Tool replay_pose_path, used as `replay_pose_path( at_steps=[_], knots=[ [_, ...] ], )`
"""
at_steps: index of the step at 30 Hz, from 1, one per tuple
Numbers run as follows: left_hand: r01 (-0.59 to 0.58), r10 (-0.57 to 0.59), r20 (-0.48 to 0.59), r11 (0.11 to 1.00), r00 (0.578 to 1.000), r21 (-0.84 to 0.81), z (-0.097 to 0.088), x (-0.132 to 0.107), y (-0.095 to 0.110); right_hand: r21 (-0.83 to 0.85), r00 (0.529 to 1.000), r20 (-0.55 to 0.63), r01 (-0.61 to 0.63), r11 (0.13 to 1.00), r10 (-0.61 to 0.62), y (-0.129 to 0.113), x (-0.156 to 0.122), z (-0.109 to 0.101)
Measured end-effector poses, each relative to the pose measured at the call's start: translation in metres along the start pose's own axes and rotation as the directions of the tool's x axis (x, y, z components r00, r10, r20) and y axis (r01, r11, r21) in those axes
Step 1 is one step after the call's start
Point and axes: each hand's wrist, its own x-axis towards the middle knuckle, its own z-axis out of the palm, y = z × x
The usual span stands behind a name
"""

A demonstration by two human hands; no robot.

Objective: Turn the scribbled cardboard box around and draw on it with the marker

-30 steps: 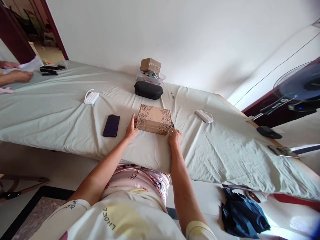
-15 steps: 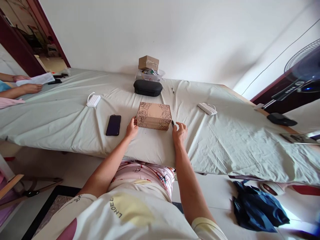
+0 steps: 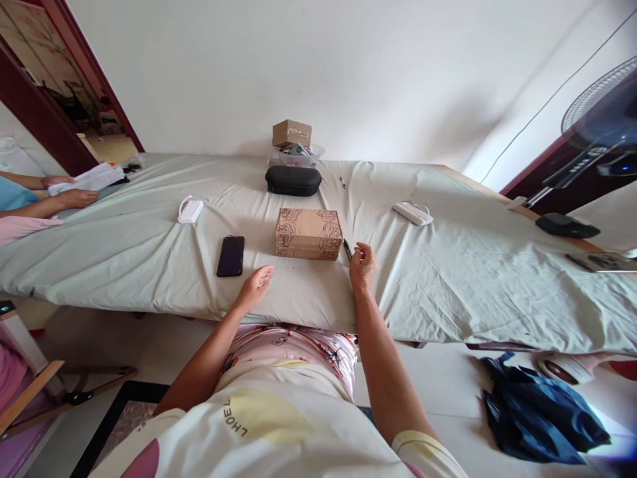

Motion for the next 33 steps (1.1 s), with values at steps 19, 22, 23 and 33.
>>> replay_pose_path(
  at_steps=[19,22,23,33],
  knots=[
    [0.541,-0.132,-0.527,0.295,0.839,0.788,-0.071,0.008,0.04,0.059,0.999,0.04,-0.01,0.998,0.007,-0.009,-0.011,-0.006],
    [0.52,-0.136,-0.504,0.304,0.853,0.798,-0.065,0.016,0.037,0.056,0.999,0.046,-0.005,0.998,0.003,-0.011,-0.012,-0.007],
    [0.52,-0.147,-0.5,0.311,0.853,0.796,-0.064,0.018,0.037,0.058,0.999,0.048,-0.003,0.998,0.001,-0.011,-0.013,-0.007],
    [0.549,-0.227,-0.501,0.372,0.836,0.748,-0.058,0.01,0.05,0.098,1.0,0.024,-0.003,0.995,0.001,-0.008,-0.014,-0.007]
  ],
)
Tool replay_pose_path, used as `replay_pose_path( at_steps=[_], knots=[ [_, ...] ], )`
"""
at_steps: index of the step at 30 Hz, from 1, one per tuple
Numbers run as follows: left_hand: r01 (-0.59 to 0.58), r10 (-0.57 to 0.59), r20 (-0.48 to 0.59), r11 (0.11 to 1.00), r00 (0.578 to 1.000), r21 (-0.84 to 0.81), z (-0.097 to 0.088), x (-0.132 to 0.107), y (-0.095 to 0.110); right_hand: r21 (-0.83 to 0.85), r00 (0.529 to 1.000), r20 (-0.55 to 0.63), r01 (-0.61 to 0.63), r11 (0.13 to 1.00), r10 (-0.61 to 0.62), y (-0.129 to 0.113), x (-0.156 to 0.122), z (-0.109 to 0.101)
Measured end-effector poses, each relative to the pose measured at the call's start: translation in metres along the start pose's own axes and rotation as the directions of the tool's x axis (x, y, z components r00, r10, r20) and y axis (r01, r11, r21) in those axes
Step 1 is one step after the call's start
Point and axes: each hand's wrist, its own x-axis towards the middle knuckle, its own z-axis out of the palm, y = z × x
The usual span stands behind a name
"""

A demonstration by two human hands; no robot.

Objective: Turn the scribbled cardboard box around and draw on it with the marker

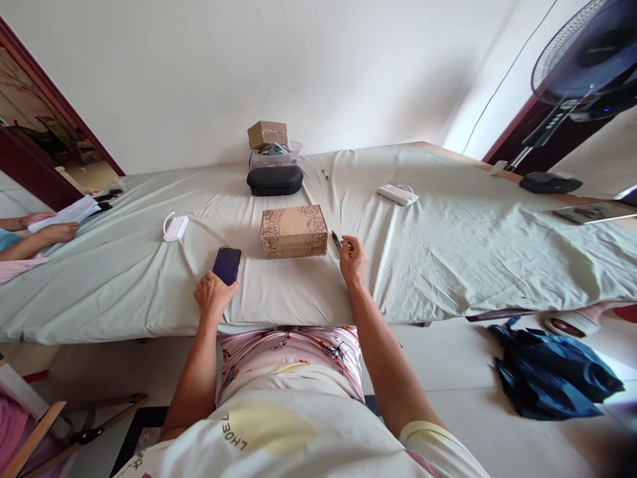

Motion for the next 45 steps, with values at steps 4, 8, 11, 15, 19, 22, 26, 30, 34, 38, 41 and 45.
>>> replay_pose_path(
  at_steps=[4,8,11,15,19,22,26,30,34,38,41,45],
  knots=[
    [0.038,-0.016,0.103,0.977,0.995,-0.209,-0.006,0.005,-0.007,0.004,1.0,0.01,0.006,1.0,-0.006,0.0,0.0,0.001],
    [0.193,-0.074,0.217,0.777,0.973,-0.6,-0.004,0.018,-0.019,0.007,1.0,0.008,0.001,1.0,-0.001,0.001,0.0,0.001],
    [0.279,-0.067,0.289,0.528,0.955,-0.802,-0.001,0.021,-0.027,0.006,1.0,0.006,0.0,1.0,0.0,0.002,0.0,0.001],
    [0.371,0.011,0.387,0.264,0.922,-0.89,-0.001,0.018,-0.034,-0.015,1.0,0.003,-0.002,1.0,0.002,0.001,0.0,0.0],
    [0.425,0.059,0.44,0.174,0.896,-0.888,0.0,0.012,-0.037,-0.011,1.0,0.01,-0.017,1.0,0.017,-0.001,-0.001,-0.002],
    [0.415,0.085,0.432,0.168,0.898,-0.894,0.002,0.009,-0.037,-0.013,0.999,0.015,-0.042,0.999,0.042,-0.004,-0.001,-0.004],
    [0.328,0.081,0.359,0.257,0.93,-0.909,0.008,0.003,-0.035,0.024,0.996,0.013,-0.084,0.996,0.084,-0.011,-0.001,-0.009],
    [0.236,0.094,0.277,0.308,0.956,-0.922,0.013,-0.008,-0.032,0.126,0.996,0.027,-0.088,0.988,0.085,-0.021,-0.013,-0.014],
    [0.118,0.208,0.167,0.226,0.964,-0.967,0.018,-0.024,-0.023,0.251,0.985,0.16,-0.109,0.962,0.07,-0.035,-0.047,-0.008],
    [0.048,0.39,0.091,0.118,0.916,-0.992,0.028,-0.042,0.0,0.331,0.883,0.468,-0.208,0.92,0.032,-0.057,-0.096,0.004],
    [-0.034,0.472,0.017,0.099,0.881,-0.995,0.033,-0.055,0.017,0.334,0.742,0.666,-0.2,0.921,-0.08,-0.07,-0.124,0.008],
    [-0.107,0.529,-0.033,0.11,0.848,-0.988,0.031,-0.066,0.028,0.281,0.608,0.778,-0.115,0.953,-0.156,-0.073,-0.135,0.005]
  ],
)
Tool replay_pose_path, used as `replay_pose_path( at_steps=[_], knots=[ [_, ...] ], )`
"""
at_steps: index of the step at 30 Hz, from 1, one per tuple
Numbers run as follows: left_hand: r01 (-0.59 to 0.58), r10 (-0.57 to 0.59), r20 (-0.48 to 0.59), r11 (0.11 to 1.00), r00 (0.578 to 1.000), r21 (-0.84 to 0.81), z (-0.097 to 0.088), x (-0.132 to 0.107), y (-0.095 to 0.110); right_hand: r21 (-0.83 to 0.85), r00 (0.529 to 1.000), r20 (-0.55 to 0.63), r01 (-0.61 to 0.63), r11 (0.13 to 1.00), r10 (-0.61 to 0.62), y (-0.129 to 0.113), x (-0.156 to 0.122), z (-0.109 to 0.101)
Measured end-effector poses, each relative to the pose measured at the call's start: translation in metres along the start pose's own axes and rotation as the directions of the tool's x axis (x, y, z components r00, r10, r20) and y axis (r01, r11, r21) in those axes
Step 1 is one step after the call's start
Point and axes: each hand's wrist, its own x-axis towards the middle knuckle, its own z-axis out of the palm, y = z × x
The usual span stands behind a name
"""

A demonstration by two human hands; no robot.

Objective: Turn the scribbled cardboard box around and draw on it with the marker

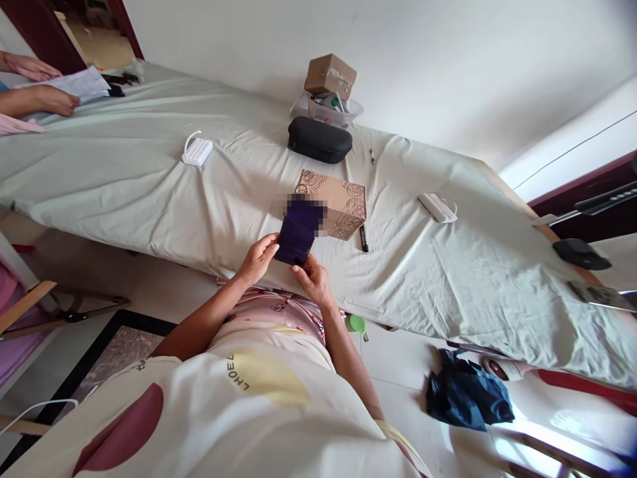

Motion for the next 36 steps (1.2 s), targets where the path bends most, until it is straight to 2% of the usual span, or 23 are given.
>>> replay_pose_path(
  at_steps=[8,13,16,18,21,24,27,30,32,34,36],
  knots=[
    [0.019,-0.02,-0.056,1.0,0.998,-0.015,0.002,-0.006,0.002,0.079,0.998,0.061,-0.003,0.997,-0.001,0.006,-0.003,-0.005],
    [0.058,-0.059,-0.063,0.998,0.996,-0.01,0.006,-0.008,0.003,0.074,0.998,0.06,-0.011,0.997,0.006,0.003,-0.003,-0.005],
    [0.057,-0.058,-0.081,0.998,0.995,-0.018,0.002,-0.006,0.0,0.062,0.999,0.043,0.007,0.998,-0.009,0.004,-0.001,-0.004],
    [0.058,-0.055,-0.138,0.998,0.989,0.015,-0.009,-0.002,-0.004,0.06,1.0,0.0,0.022,0.998,-0.022,0.006,0.001,-0.004],
    [0.107,-0.066,-0.26,0.983,0.963,0.147,-0.037,0.011,-0.011,0.068,0.995,-0.092,0.031,0.997,-0.025,0.007,0.004,-0.008],
    [0.229,-0.152,-0.309,0.946,0.939,0.231,-0.069,0.031,-0.014,0.049,0.984,-0.177,0.047,0.998,-0.037,0.006,0.008,-0.019],
    [0.359,-0.245,-0.369,0.889,0.897,0.284,-0.091,0.052,-0.014,0.027,0.963,-0.264,0.064,0.998,-0.054,0.004,0.014,-0.034],
    [0.44,-0.296,-0.424,0.848,0.856,0.296,-0.103,0.069,-0.015,0.014,0.929,-0.362,0.09,0.996,-0.079,0.004,0.022,-0.051],
    [0.478,-0.307,-0.468,0.824,0.828,0.305,-0.108,0.074,-0.017,-0.003,0.886,-0.449,0.129,0.992,-0.117,0.005,0.03,-0.066],
    [0.505,-0.296,-0.507,0.793,0.809,0.342,-0.111,0.074,-0.017,-0.038,0.817,-0.556,0.162,0.986,-0.156,0.007,0.042,-0.084],
    [0.518,-0.264,-0.53,0.748,0.806,0.415,-0.112,0.072,-0.017,-0.089,0.72,-0.672,0.152,0.984,-0.172,0.01,0.056,-0.103]
  ],
)
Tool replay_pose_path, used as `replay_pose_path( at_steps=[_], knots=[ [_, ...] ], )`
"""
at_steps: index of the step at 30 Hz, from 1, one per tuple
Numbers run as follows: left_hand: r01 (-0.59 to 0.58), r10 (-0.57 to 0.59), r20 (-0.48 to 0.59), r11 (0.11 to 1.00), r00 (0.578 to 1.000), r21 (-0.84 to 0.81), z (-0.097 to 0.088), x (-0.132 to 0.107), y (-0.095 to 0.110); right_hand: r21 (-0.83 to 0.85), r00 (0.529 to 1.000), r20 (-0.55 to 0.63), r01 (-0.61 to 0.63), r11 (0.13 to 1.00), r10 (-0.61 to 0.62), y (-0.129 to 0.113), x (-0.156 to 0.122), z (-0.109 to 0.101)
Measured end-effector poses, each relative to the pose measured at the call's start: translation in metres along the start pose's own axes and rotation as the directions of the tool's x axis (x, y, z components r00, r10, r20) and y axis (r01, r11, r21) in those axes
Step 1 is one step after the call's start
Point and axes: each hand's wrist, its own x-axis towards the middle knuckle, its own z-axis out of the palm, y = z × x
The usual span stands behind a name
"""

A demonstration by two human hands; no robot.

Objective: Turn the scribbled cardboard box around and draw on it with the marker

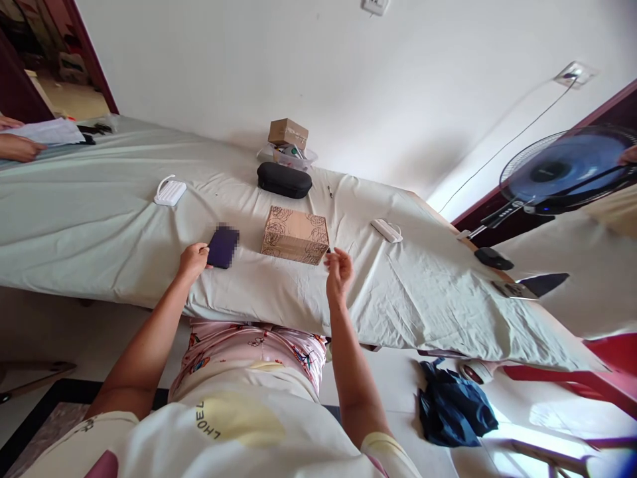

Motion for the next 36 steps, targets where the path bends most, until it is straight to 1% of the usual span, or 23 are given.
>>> replay_pose_path(
  at_steps=[2,3,4,6,8,9,12,15,17,19,22,24,26,27,28,30,32,33,35,36],
  knots=[
    [-0.061,0.067,-0.058,0.994,0.996,0.093,-0.001,-0.005,-0.001,-0.051,0.992,-0.128,-0.019,0.999,0.012,0.009,0.021,0.0],
    [-0.111,0.125,-0.1,0.985,0.987,0.134,0.0,-0.008,-0.001,-0.058,0.987,-0.155,-0.04,0.998,0.031,0.014,0.03,0.001],
    [-0.168,0.193,-0.147,0.971,0.97,0.169,0.0,-0.011,0.0,-0.054,0.985,-0.166,-0.062,0.997,0.052,0.019,0.037,0.003],
    [-0.265,0.317,-0.233,0.937,0.919,0.229,0.002,-0.018,0.0,-0.039,0.985,-0.148,-0.092,0.995,0.085,0.029,0.045,0.009],
    [-0.305,0.382,-0.286,0.91,0.879,0.28,0.002,-0.025,-0.001,-0.04,0.987,-0.126,-0.107,0.993,0.101,0.039,0.044,0.015],
    [-0.306,0.395,-0.299,0.902,0.869,0.303,0.0,-0.028,-0.002,-0.047,0.987,-0.119,-0.114,0.992,0.108,0.043,0.042,0.018],
    [-0.25,0.369,-0.325,0.901,0.871,0.354,-0.016,-0.031,-0.008,-0.093,0.99,-0.068,-0.129,0.987,0.123,0.052,0.033,0.022],
    [-0.146,0.28,-0.359,0.923,0.89,0.356,-0.043,-0.026,-0.02,-0.175,0.998,-0.002,-0.068,0.982,0.069,0.057,0.026,0.022],
    [-0.086,0.211,-0.385,0.944,0.898,0.317,-0.062,-0.021,-0.029,-0.209,0.999,0.029,-0.023,0.978,0.03,0.058,0.024,0.021],
    [-0.06,0.18,-0.389,0.952,0.903,0.299,-0.077,-0.016,-0.038,-0.213,0.999,0.045,-0.014,0.977,0.024,0.058,0.023,0.021],
    [-0.06,0.154,-0.353,0.963,0.923,0.263,-0.088,-0.016,-0.046,-0.211,0.998,0.046,-0.035,0.977,0.046,0.057,0.022,0.023],
    [-0.068,0.154,-0.363,0.969,0.919,0.239,-0.087,-0.02,-0.044,-0.212,0.998,0.043,-0.043,0.976,0.054,0.058,0.022,0.025],
    [-0.101,0.19,-0.403,0.967,0.895,0.232,-0.08,-0.024,-0.036,-0.215,0.998,0.042,-0.046,0.976,0.056,0.059,0.023,0.026],
    [-0.14,0.231,-0.429,0.962,0.873,0.234,-0.073,-0.025,-0.029,-0.215,0.998,0.041,-0.048,0.975,0.058,0.06,0.023,0.027],
    [-0.192,0.277,-0.443,0.954,0.853,0.229,-0.064,-0.025,-0.02,-0.213,0.997,0.038,-0.051,0.976,0.06,0.061,0.023,0.027],
    [-0.332,0.369,-0.409,0.929,0.834,0.162,-0.038,-0.024,0.003,-0.206,0.997,0.032,-0.056,0.977,0.064,0.063,0.024,0.027],
    [-0.483,0.469,-0.285,0.875,0.836,0.023,-0.003,-0.02,0.03,-0.205,0.997,0.033,-0.057,0.977,0.066,0.063,0.024,0.026],
    [-0.531,0.507,-0.224,0.845,0.833,-0.061,0.017,-0.017,0.044,-0.208,0.997,0.036,-0.057,0.976,0.066,0.063,0.024,0.025],
    [-0.564,0.554,-0.109,0.805,0.826,-0.185,0.056,-0.012,0.066,-0.223,0.996,0.046,-0.06,0.973,0.072,0.062,0.023,0.024],
    [-0.546,0.546,-0.068,0.806,0.835,-0.23,0.074,-0.01,0.074,-0.234,0.996,0.052,-0.064,0.97,0.078,0.062,0.023,0.023]
  ],
)
